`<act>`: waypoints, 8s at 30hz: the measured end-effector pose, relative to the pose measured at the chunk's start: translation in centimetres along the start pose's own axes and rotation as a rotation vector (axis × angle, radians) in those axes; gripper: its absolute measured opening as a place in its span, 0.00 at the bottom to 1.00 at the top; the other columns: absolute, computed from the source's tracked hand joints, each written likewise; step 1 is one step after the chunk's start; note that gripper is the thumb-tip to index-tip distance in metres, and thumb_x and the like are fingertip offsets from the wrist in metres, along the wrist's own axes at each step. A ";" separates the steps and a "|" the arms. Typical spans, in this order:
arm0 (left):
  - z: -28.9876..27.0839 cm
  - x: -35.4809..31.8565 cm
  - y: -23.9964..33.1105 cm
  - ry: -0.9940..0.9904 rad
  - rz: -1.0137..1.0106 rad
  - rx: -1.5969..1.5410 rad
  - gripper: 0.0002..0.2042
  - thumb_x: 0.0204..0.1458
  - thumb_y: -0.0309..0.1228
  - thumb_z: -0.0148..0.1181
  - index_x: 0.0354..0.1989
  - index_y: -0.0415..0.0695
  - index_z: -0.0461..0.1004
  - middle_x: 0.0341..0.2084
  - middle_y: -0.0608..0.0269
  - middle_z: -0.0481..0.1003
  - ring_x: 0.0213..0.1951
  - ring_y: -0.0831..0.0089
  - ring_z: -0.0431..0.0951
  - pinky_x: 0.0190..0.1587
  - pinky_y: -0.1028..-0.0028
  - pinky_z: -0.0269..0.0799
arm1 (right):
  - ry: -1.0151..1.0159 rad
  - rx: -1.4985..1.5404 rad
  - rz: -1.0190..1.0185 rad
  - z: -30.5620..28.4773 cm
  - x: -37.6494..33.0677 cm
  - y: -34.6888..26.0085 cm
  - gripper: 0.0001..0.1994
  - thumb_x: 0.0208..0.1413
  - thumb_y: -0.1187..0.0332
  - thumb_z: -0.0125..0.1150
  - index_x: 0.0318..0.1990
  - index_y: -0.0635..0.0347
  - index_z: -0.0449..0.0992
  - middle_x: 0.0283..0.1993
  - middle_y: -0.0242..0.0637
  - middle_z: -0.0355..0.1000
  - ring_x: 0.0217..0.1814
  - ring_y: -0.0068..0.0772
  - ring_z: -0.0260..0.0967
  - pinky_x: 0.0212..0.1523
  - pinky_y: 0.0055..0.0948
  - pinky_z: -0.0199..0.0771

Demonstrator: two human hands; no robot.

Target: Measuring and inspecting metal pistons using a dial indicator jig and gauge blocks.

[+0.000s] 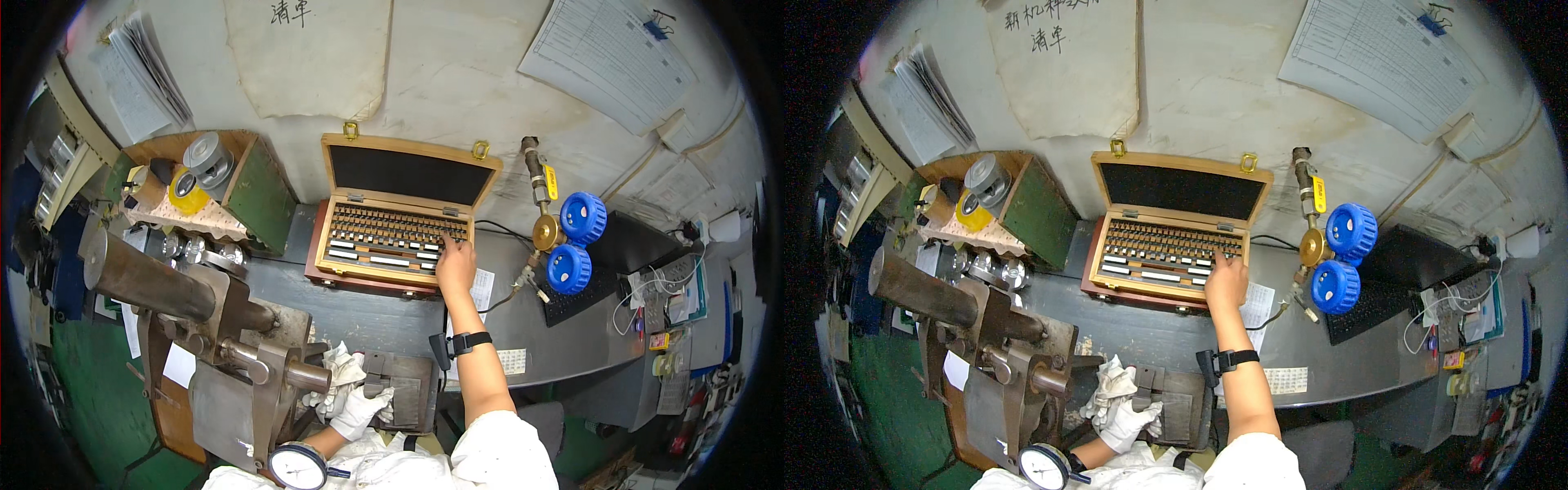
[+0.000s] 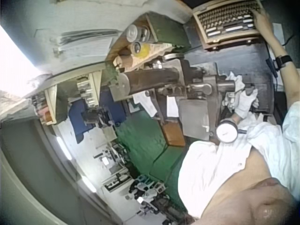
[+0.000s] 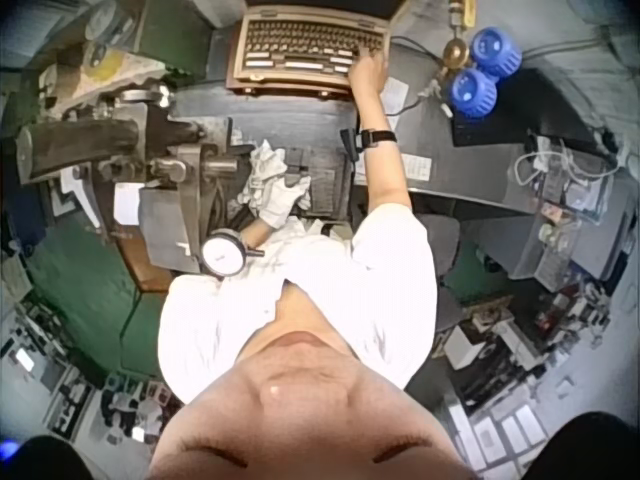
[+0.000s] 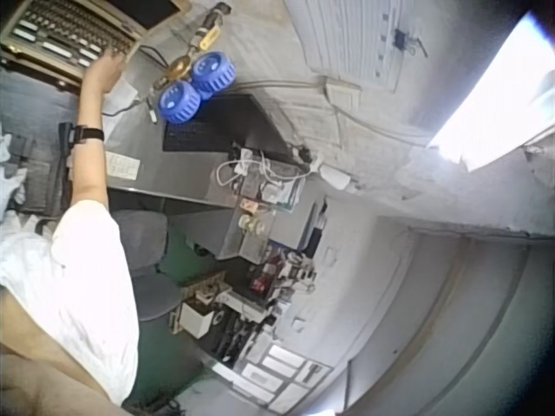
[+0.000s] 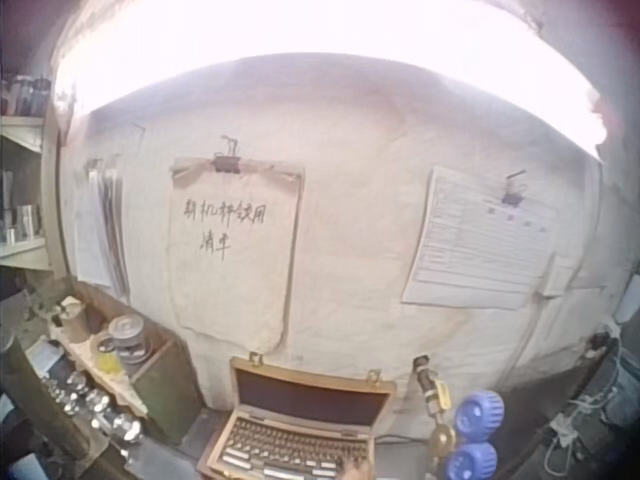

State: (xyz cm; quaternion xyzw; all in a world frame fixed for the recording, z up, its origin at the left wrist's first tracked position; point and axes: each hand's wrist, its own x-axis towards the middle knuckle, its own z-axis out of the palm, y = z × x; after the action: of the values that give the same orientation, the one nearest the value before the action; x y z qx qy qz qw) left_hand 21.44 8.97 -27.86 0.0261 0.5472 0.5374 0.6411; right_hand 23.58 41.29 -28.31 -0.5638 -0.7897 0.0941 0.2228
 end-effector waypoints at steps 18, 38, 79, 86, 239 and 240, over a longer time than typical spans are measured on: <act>0.5 -0.5 0.5 -0.017 -0.006 -0.001 0.05 0.53 0.27 0.57 0.36 0.39 0.75 0.22 0.64 0.75 0.21 0.76 0.75 0.23 0.77 0.74 | -0.051 0.068 -0.359 2.6 0.0 -4.2 0.21 0.48 0.73 0.50 0.50 0.40 0.74 0.35 0.37 0.64 0.41 0.41 0.61 0.42 0.41 0.63; 0.4 -0.1 0.4 -0.010 -0.030 0.035 0.08 0.51 0.23 0.58 0.40 0.36 0.72 0.23 0.61 0.75 0.21 0.73 0.76 0.23 0.74 0.75 | -0.137 0.080 -0.344 3.1 0.9 -4.9 0.17 0.49 0.72 0.50 0.44 0.42 0.78 0.37 0.35 0.65 0.45 0.40 0.61 0.46 0.41 0.61; -0.4 0.6 -0.9 -0.052 0.088 0.032 0.10 0.55 0.28 0.54 0.41 0.36 0.73 0.22 0.63 0.75 0.22 0.76 0.76 0.24 0.76 0.75 | -0.772 0.982 -0.001 -4.2 -8.1 -0.2 0.08 0.53 0.70 0.59 0.35 0.66 0.74 0.30 0.32 0.74 0.32 0.17 0.68 0.34 0.19 0.66; 0.4 0.3 -0.4 0.040 0.210 0.145 0.07 0.52 0.27 0.57 0.37 0.38 0.73 0.23 0.64 0.75 0.21 0.76 0.75 0.22 0.77 0.74 | -1.013 1.071 0.195 -5.8 -18.3 2.7 0.07 0.54 0.71 0.58 0.35 0.67 0.74 0.30 0.31 0.74 0.31 0.18 0.67 0.35 0.18 0.66; 0.9 -7.6 -4.8 -0.292 -0.245 0.061 0.26 0.60 0.51 0.38 0.58 0.45 0.63 0.50 0.69 0.66 0.51 0.81 0.63 0.54 0.78 0.59 | -1.091 0.847 -0.503 -14.3 -24.7 2.6 0.09 0.45 0.64 0.67 0.27 0.59 0.76 0.39 0.36 0.70 0.45 0.38 0.65 0.48 0.32 0.61; 1.3 -8.2 -4.7 -0.254 -0.231 0.034 0.25 0.60 0.50 0.39 0.58 0.45 0.63 0.50 0.69 0.66 0.51 0.81 0.63 0.54 0.78 0.59 | -1.115 0.859 -0.529 -14.1 -24.7 2.6 0.09 0.45 0.64 0.67 0.27 0.59 0.76 0.39 0.36 0.70 0.45 0.38 0.65 0.48 0.32 0.61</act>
State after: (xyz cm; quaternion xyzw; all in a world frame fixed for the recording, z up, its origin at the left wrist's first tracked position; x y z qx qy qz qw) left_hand 26.96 1.88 -24.74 0.0417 0.4701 0.4435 0.7620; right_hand 38.79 17.67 -22.99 -0.0875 -0.7886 0.6086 0.0054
